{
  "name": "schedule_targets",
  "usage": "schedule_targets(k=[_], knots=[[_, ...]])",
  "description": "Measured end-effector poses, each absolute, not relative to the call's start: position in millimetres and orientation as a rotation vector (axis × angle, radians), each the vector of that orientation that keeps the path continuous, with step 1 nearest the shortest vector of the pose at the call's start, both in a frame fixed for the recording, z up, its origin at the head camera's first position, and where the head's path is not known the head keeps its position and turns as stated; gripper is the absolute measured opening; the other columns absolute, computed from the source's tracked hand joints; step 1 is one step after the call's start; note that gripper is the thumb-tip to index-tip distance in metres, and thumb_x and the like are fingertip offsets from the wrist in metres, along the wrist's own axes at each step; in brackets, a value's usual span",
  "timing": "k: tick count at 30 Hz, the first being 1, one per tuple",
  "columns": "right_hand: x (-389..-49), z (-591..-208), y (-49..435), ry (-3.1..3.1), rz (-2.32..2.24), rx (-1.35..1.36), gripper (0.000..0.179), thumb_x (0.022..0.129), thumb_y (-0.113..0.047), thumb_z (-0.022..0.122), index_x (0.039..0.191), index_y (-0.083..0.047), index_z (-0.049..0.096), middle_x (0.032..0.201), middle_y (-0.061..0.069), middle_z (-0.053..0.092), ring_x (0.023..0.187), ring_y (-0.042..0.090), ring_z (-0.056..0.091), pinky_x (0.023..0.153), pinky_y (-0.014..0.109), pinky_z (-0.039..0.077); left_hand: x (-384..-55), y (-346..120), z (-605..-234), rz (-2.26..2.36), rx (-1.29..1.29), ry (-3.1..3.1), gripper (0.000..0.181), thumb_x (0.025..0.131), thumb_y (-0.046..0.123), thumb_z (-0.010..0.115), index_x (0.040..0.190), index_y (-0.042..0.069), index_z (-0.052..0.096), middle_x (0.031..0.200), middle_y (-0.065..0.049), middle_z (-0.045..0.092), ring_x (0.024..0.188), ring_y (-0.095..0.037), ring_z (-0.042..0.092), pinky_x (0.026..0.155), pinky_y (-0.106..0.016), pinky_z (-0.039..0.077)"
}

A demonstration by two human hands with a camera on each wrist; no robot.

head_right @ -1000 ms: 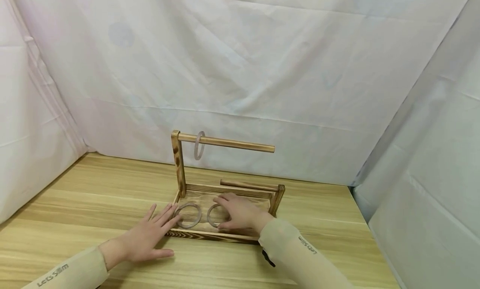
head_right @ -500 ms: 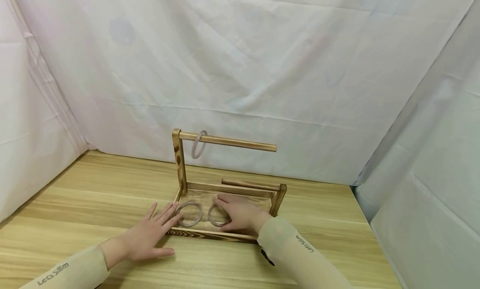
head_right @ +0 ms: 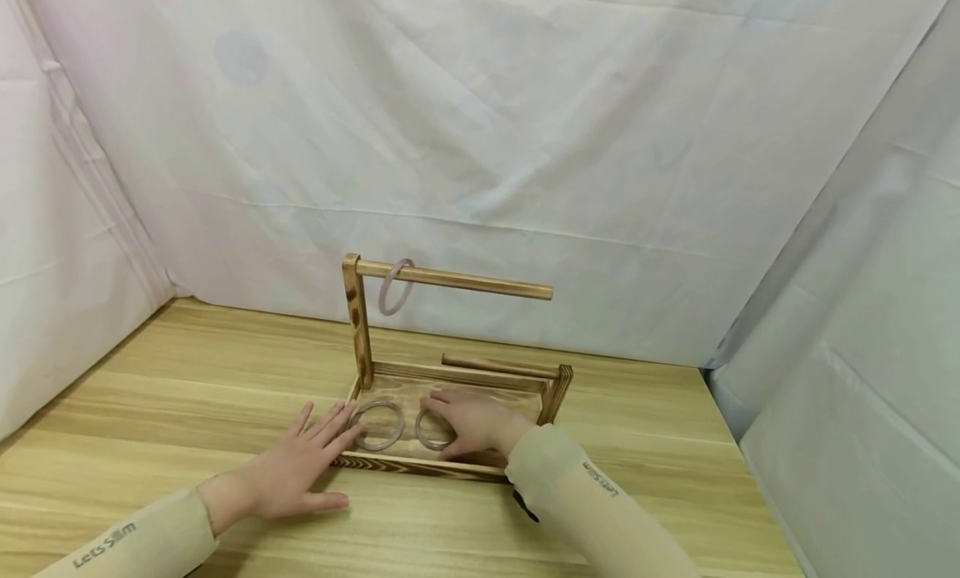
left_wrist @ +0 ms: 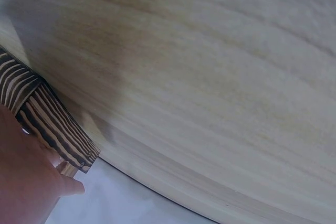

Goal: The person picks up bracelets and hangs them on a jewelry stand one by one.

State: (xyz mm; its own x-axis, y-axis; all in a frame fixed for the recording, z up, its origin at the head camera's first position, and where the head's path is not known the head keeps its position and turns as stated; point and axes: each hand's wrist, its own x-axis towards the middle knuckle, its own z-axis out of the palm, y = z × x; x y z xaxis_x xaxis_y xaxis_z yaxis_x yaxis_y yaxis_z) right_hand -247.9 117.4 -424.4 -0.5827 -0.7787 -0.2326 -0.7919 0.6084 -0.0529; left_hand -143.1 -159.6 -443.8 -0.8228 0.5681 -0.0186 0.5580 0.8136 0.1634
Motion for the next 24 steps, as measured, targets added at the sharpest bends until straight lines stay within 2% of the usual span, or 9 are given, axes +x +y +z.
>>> schedule_targets(k=[6,17,24], knots=[[-247.0,-422.0,113.1,2.577,0.088,-1.292,0.071,0.081,-0.044,0.069,0.141,-0.017,0.042,0.144,0.005,0.043,0.134,0.021,0.040,0.108,0.035,0.038,-143.7,-159.7,-444.1,0.237,0.928,2.935,0.091,0.083,0.069,0.045,0.146,0.004,0.029,0.155,-0.022,0.014,0.143,-0.039,0.016,0.111,-0.064,0.009],[-244.9,-423.2,113.0,2.573,0.021,-1.336,0.063,0.082,-0.037,0.070,0.137,-0.016,0.047,0.135,0.002,0.050,0.125,0.018,0.048,0.101,0.032,0.044,-143.3,-160.1,-446.7,0.175,0.918,2.962,0.092,0.082,0.070,0.044,0.146,0.006,0.030,0.155,-0.020,0.015,0.143,-0.037,0.017,0.112,-0.063,0.009],[-244.8,-418.7,114.0,2.601,-0.105,-1.313,0.065,0.082,-0.037,0.070,0.138,-0.014,0.046,0.137,0.008,0.048,0.123,0.021,0.049,0.098,0.035,0.046,-143.1,-160.3,-445.1,0.201,0.909,2.946,0.091,0.083,0.069,0.045,0.147,0.006,0.029,0.156,-0.019,0.014,0.143,-0.036,0.016,0.112,-0.063,0.008]])
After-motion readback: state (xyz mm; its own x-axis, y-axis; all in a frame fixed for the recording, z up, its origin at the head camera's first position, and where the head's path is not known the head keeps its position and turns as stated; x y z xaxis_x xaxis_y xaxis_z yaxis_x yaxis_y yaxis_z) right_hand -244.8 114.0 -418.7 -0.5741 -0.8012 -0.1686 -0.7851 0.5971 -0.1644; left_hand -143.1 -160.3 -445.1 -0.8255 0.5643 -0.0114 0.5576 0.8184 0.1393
